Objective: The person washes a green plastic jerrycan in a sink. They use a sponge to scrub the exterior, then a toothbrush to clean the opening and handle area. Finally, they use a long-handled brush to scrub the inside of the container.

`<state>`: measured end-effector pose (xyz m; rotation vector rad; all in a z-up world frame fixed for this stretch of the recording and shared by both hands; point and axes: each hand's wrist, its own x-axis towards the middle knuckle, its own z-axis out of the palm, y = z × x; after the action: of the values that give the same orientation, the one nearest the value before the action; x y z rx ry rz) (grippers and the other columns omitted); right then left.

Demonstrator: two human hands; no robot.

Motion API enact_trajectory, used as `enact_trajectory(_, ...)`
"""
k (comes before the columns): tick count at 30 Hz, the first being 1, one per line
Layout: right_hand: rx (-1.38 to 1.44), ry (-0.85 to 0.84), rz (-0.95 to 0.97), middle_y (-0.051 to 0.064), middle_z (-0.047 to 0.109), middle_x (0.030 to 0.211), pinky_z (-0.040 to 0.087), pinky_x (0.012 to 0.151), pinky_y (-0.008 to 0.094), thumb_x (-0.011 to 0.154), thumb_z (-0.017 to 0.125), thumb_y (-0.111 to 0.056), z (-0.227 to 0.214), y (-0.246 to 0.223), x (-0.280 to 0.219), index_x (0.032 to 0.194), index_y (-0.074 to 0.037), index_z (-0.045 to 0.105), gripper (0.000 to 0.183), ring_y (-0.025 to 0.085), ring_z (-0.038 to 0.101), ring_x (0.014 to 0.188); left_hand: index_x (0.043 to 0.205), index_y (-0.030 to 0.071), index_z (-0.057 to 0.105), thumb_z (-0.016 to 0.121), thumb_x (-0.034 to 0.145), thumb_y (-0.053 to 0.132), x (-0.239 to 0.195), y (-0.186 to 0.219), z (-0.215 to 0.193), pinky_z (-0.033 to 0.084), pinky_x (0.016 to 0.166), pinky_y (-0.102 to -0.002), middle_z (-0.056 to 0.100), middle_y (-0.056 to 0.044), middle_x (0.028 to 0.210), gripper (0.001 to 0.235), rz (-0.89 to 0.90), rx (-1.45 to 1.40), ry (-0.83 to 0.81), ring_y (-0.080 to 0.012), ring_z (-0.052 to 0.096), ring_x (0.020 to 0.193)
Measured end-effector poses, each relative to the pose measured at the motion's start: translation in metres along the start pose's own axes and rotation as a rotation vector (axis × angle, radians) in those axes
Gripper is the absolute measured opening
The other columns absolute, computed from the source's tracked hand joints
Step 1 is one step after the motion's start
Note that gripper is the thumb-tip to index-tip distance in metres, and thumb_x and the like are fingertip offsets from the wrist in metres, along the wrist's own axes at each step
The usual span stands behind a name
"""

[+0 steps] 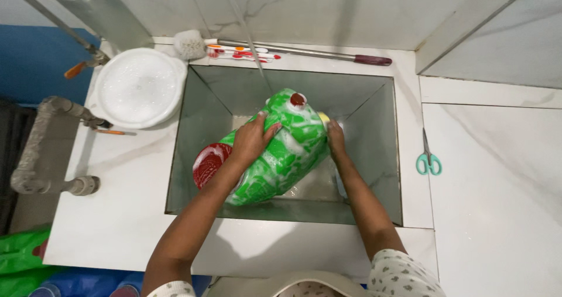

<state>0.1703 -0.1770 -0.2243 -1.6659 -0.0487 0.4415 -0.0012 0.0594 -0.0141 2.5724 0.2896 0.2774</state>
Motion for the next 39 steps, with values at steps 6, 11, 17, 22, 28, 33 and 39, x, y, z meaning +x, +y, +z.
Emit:
enact_trajectory(6,-0.347,0.217,-0.511,0.019,0.061,0.128,0.042,0.103,0.048,0.1,0.061,-0.024,0.068,-0.077,-0.023,0.129,-0.002,0.061,0.036,0.034,0.054,0.119,0.138,-0.008,0.047,0.056,0.102,0.05,0.007,-0.044,0.006,0.054,0.075,-0.055,0.071,-0.03,0.088,0.069,-0.162,-0.056,-0.006,-0.047,0.07,0.08)
enact_trajectory(11,-0.555,0.203,-0.887,0.022,0.056,0.135,0.039,0.11,0.053,0.099,0.066,-0.023,0.133,-0.088,-0.103,0.133,-0.002,0.053,0.042,0.039,0.05,0.127,0.134,-0.002,0.053,0.055,0.1,0.056,0.007,-0.097,0.007,0.053,0.082,-0.055,0.07,-0.032,0.106,0.067,-0.262,-0.152,0.099,-0.0498,0.068,0.097)
enact_trajectory(17,-0.623,0.162,-0.226,0.026,0.048,0.133,0.036,0.109,0.057,0.107,0.055,-0.027,0.124,0.029,-0.044,0.138,0.001,0.043,0.043,0.042,0.046,0.125,0.127,-0.006,0.057,0.057,0.106,0.055,-0.01,-0.223,0.05,0.054,0.082,-0.052,0.069,-0.033,0.106,0.064,-0.425,-0.195,0.323,-0.0501,0.068,0.098)
enact_trajectory(22,-0.588,-0.14,-0.647,0.028,0.043,0.149,0.036,0.11,0.056,0.095,0.062,-0.015,0.181,0.045,-0.139,0.141,0.001,0.047,0.051,0.045,0.042,0.135,0.115,-0.009,0.057,0.057,0.105,0.048,-0.029,-0.254,0.052,0.05,0.053,-0.042,0.064,-0.017,0.079,0.058,-0.826,-0.563,0.3,-0.0268,0.061,0.06)
enact_trajectory(28,-0.623,-0.041,-0.269,0.015,0.068,0.14,0.049,0.115,0.041,0.098,0.054,-0.013,0.155,0.023,0.002,0.143,-0.011,0.062,0.045,0.029,0.063,0.128,0.12,-0.008,0.051,0.058,0.103,0.045,-0.034,-0.236,0.035,0.045,0.042,-0.035,0.061,-0.012,0.073,0.057,-0.889,-0.647,0.308,-0.0181,0.054,0.049)
enact_trajectory(33,-0.803,-0.101,-0.478,0.026,0.05,0.145,0.033,0.106,0.058,0.087,0.061,-0.007,0.115,0.047,-0.135,0.143,-0.001,0.053,0.057,0.044,0.044,0.133,0.126,-0.008,0.048,0.059,0.102,0.043,-0.031,-0.231,0.035,0.045,0.042,-0.034,0.062,-0.012,0.075,0.057,-0.908,-0.698,0.332,-0.0181,0.054,0.049)
enact_trajectory(39,-0.675,-0.007,-0.699,0.023,0.058,0.135,0.04,0.104,0.053,0.088,0.064,-0.006,0.251,-0.01,-0.033,0.133,-0.001,0.062,0.046,0.042,0.05,0.122,0.129,-0.005,0.042,0.056,0.104,0.041,-0.03,-0.228,0.029,0.044,0.041,-0.036,0.062,-0.012,0.075,0.054,-0.957,-0.688,0.287,-0.0187,0.053,0.048)
